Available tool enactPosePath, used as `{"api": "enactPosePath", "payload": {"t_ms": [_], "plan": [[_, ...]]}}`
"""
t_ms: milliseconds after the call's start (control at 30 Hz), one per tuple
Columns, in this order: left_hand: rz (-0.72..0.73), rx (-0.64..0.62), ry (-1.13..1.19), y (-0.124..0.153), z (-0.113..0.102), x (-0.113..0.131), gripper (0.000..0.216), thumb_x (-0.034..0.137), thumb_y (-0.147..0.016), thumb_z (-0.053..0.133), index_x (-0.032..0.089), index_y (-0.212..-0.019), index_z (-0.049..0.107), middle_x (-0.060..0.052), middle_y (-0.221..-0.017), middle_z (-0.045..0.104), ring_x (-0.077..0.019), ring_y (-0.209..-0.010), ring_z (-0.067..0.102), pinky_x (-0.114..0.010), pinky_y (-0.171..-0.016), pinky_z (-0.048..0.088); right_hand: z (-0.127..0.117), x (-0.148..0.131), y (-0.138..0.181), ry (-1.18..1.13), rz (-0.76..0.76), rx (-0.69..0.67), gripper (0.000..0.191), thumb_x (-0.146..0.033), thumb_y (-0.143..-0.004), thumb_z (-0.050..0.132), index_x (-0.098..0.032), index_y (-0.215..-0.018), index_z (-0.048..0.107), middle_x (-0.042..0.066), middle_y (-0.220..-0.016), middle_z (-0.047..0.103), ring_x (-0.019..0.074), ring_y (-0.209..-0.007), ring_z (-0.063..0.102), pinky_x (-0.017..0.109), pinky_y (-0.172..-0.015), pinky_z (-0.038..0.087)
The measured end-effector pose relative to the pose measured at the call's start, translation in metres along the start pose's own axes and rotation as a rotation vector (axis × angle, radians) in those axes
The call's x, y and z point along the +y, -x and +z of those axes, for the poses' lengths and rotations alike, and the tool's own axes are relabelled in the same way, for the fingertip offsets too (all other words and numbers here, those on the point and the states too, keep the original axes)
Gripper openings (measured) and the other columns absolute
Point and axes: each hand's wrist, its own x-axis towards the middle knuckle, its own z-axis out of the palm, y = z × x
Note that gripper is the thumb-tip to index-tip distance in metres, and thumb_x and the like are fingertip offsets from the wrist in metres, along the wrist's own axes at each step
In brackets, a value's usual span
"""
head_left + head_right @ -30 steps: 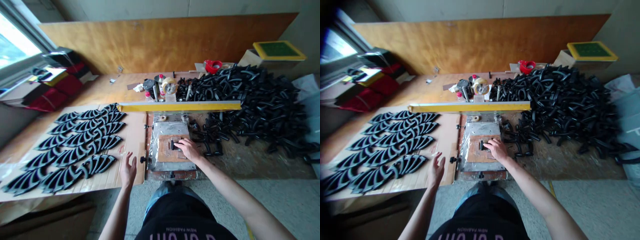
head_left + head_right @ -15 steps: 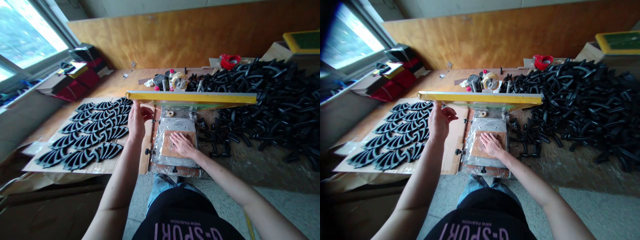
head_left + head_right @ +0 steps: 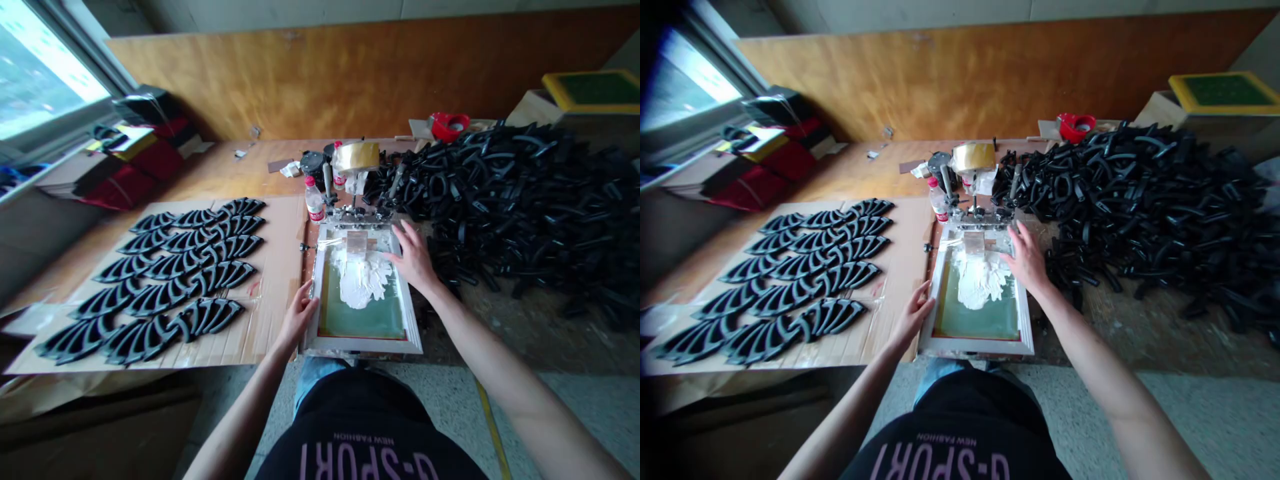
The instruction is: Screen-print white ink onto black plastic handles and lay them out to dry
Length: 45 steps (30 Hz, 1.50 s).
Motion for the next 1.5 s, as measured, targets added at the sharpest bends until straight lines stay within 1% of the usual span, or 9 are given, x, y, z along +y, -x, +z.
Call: {"api": "enactPosePath", "payload": {"t_ms": [67,233,500,733,900,1100,1233,1367,1500], "plan": [[0.000,0.010,-0.021,-0.010,0.006,-0.021,0.074,0.050,-0.081,0.061,0.020,-0.145,0.041,0.002,-0.073,0.059,-0.0133,-0.063,0.055,-0.023,-0.058,0.043,0.016,-0.031,-0.020,0.070,-0.128,-0.079,0.060,-0.029,-0.078,0.073,-0.017,-0.133,0.053,0.016,-0.144,0.044,0.0320,-0.127,0.047,0.048,-0.104,0.043],[0.021,0.010,-0.082,-0.021,0.008,-0.037,0.066,0.050,-0.083,0.057,0.018,-0.140,0.047,-0.001,-0.081,0.063,-0.0144,-0.071,0.058,-0.026,-0.067,0.047,0.050,-0.065,-0.022,0.175,-0.238,-0.418,0.012,-0.017,-0.084,0.064,-0.015,-0.096,0.065,0.010,-0.096,0.067,0.0246,-0.095,0.060,0.036,-0.084,0.049],[0.002,0.017,-0.061,-0.021,0.006,-0.043,0.065,0.053,-0.083,0.058,0.017,-0.137,0.049,-0.003,-0.084,0.066,-0.0160,-0.073,0.061,-0.026,-0.064,0.047,0.014,-0.046,0.038,0.042,-0.713,-0.617,0.021,-0.002,-0.080,0.052,-0.017,-0.087,0.066,0.005,-0.086,0.067,0.0186,-0.084,0.058,0.028,-0.073,0.042],[-0.029,0.011,0.020,-0.019,0.005,-0.036,0.071,0.054,-0.080,0.062,0.017,-0.138,0.048,-0.002,-0.081,0.066,-0.0157,-0.070,0.062,-0.025,-0.061,0.048,0.029,-0.052,0.045,0.009,-0.559,-0.426,0.027,-0.005,-0.084,0.049,-0.018,-0.097,0.069,0.007,-0.096,0.069,0.0207,-0.089,0.059,0.030,-0.075,0.044],[-0.050,0.014,0.070,-0.015,0.006,-0.028,0.074,0.054,-0.077,0.066,0.017,-0.138,0.048,-0.001,-0.078,0.066,-0.0144,-0.065,0.061,-0.024,-0.058,0.047,0.025,-0.053,0.055,-0.063,-0.599,-0.503,0.021,-0.010,-0.086,0.055,-0.020,-0.097,0.070,0.005,-0.091,0.070,0.0185,-0.086,0.062,0.028,-0.075,0.046],[-0.034,-0.003,0.103,0.004,-0.002,0.028,0.073,0.054,-0.077,0.067,0.019,-0.138,0.049,0.000,-0.077,0.066,-0.0141,-0.065,0.060,-0.023,-0.058,0.046,0.017,-0.063,-0.032,-0.026,-0.279,-0.328,0.054,-0.031,-0.087,0.067,-0.031,-0.138,0.052,0.003,-0.118,0.067,0.0221,-0.099,0.063,0.033,-0.085,0.050],[0.113,0.082,0.123,0.004,-0.007,0.085,0.050,0.062,-0.085,0.053,0.018,-0.102,0.069,-0.003,-0.083,0.067,-0.0130,-0.065,0.058,-0.023,-0.055,0.046,-0.009,-0.016,-0.073,-0.045,-0.005,-0.133,0.051,-0.035,-0.089,0.063,-0.020,-0.137,0.054,0.007,-0.108,0.070,0.0189,-0.088,0.066,0.032,-0.084,0.052],[0.336,0.085,0.343,-0.021,0.001,0.139,0.050,0.065,-0.088,0.045,0.020,-0.098,0.064,-0.005,-0.085,0.068,-0.0143,-0.070,0.063,-0.024,-0.056,0.050,-0.017,0.032,-0.050,-0.058,0.218,-0.063,0.044,-0.034,-0.097,0.042,0.001,-0.101,0.068,0.005,-0.082,0.073,0.0079,-0.069,0.062,0.015,-0.067,0.050],[0.401,0.078,0.442,-0.037,0.017,0.166,0.047,0.064,-0.088,0.045,0.022,-0.107,0.056,-0.006,-0.091,0.070,-0.0150,-0.080,0.067,-0.023,-0.058,0.052,0.024,0.020,0.013,-0.022,0.063,-0.262,0.029,-0.042,-0.085,0.066,-0.013,-0.081,0.070,0.003,-0.079,0.071,0.0138,-0.071,0.063,0.023,-0.066,0.053]]}}
